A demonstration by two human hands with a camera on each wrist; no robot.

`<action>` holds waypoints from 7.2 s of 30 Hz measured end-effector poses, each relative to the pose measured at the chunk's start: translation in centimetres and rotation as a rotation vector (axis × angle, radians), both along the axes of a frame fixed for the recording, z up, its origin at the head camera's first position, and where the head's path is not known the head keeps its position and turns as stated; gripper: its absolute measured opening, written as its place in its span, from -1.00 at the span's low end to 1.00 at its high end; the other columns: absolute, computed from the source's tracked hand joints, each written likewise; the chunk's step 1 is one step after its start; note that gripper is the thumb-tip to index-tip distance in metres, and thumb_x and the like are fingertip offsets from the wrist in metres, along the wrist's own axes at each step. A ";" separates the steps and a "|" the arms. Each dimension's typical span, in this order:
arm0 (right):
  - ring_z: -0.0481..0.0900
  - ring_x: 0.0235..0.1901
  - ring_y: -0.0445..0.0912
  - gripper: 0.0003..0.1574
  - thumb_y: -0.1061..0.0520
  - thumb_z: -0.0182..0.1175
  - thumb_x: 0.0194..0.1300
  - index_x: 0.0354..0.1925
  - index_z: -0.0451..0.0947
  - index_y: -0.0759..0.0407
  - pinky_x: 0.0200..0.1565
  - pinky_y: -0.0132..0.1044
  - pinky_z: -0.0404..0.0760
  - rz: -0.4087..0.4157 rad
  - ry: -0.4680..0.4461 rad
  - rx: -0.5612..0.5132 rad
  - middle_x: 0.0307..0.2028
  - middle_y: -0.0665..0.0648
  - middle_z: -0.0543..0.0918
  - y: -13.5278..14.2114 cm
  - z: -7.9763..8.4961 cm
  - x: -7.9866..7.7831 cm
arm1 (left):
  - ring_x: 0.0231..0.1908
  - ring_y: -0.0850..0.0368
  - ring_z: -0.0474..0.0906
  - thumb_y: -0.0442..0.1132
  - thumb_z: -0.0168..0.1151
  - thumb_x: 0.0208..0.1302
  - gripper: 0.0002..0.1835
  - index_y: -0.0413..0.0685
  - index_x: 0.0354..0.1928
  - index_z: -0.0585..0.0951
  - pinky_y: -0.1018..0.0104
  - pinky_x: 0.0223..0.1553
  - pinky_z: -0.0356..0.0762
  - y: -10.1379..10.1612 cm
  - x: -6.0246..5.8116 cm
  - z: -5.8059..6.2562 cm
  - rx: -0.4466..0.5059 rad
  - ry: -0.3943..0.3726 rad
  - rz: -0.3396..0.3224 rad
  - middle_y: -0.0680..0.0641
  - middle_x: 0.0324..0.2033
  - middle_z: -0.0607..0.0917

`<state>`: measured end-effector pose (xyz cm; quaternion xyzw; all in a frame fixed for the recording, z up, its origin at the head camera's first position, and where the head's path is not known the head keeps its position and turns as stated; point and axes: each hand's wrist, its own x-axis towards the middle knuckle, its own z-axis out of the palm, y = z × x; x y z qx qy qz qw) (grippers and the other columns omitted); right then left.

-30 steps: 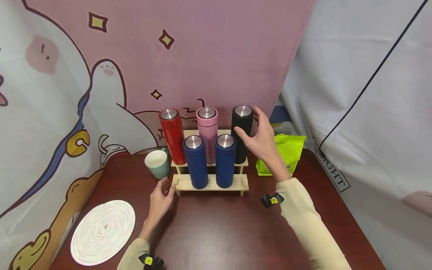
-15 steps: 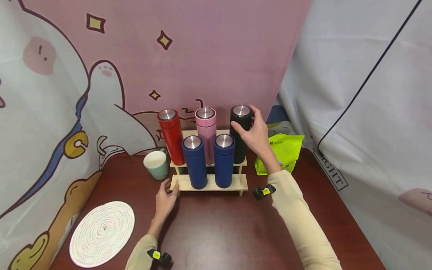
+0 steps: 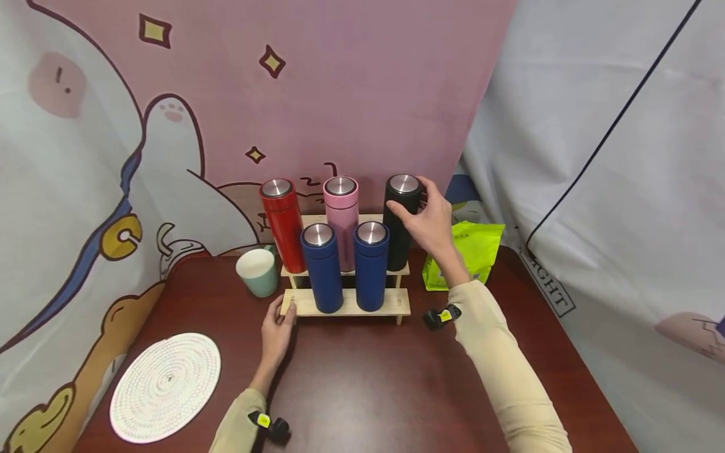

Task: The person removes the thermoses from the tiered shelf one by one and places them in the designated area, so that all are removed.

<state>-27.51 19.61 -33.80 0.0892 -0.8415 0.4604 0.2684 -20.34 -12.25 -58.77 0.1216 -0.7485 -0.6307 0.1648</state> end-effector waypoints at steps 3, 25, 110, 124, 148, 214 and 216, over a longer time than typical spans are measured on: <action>0.69 -0.03 0.16 -0.11 -0.02 0.50 0.17 0.35 0.40 0.28 0.08 0.10 0.68 -0.025 0.026 -0.011 0.09 0.35 0.67 0.3 -0.3 0.2 | 0.22 -0.03 0.56 -0.13 0.27 0.44 -0.48 -0.03 0.39 0.48 -0.03 0.27 0.49 0.1 -0.1 -0.4 0.022 0.015 0.001 -0.21 0.21 0.65; 0.51 -0.16 -0.45 -0.16 -0.02 0.48 0.20 0.35 0.44 0.21 -0.08 -0.70 0.49 -0.130 0.055 0.028 0.07 0.29 0.69 5.1 0.5 2.9 | 0.11 0.13 0.59 -0.19 0.27 0.44 -0.50 -0.03 0.38 0.51 0.60 0.04 0.47 0.0 -0.5 -1.1 0.051 0.069 0.014 -0.15 0.19 0.68; 0.28 -0.26 -0.67 -0.06 -0.08 0.40 0.25 0.49 0.26 0.01 -0.13 -0.78 0.28 -0.732 -0.236 -0.087 0.29 0.40 0.51 23.0 -10.0 13.2 | 0.23 -0.10 0.58 -0.20 0.29 0.43 -0.52 -0.11 0.34 0.53 -0.11 0.26 0.52 -0.2 -0.3 -1.0 -0.001 0.115 0.023 -0.25 0.16 0.68; 0.41 0.21 -0.41 -0.11 -0.12 0.35 0.27 0.47 0.29 0.05 0.19 -0.67 0.24 -0.749 -0.246 -0.032 0.29 0.08 0.53 22.4 -8.8 13.2 | 0.22 -0.04 0.58 -0.17 0.30 0.42 -0.52 -0.10 0.33 0.54 -0.04 0.26 0.53 -0.3 -0.4 -1.2 0.010 0.103 0.021 -0.23 0.16 0.68; 0.39 0.41 0.00 -0.17 -0.05 0.31 0.35 0.46 0.28 0.14 0.47 -0.40 0.25 -0.442 -0.055 0.050 0.34 0.23 0.49 15.5 -0.7 7.5 | 0.14 0.01 0.64 -0.15 0.32 0.41 -0.54 -0.01 0.30 0.57 0.12 0.18 0.62 -0.3 -0.6 -1.6 0.016 0.106 0.007 -0.18 0.10 0.72; 0.45 0.37 0.08 -0.16 0.04 0.37 0.34 0.43 0.29 0.30 0.46 -0.09 0.35 0.151 -0.046 -0.213 0.32 0.29 0.52 -4.4 3.2 0.2 | 0.18 -0.07 0.62 -0.12 0.32 0.41 -0.54 -0.02 0.30 0.58 -0.01 0.26 0.54 -0.4 -0.3 -1.2 0.042 0.112 0.009 -0.18 0.15 0.70; 0.45 0.37 0.07 -0.16 0.01 0.37 0.34 0.42 0.29 0.30 0.46 -0.09 0.35 0.170 -0.054 -0.192 0.32 0.28 0.52 -5.0 3.2 0.1 | 0.18 -0.07 0.62 -0.11 0.32 0.41 -0.54 -0.01 0.30 0.58 -0.02 0.26 0.54 -0.4 -0.3 -1.2 0.041 0.109 0.010 -0.18 0.15 0.70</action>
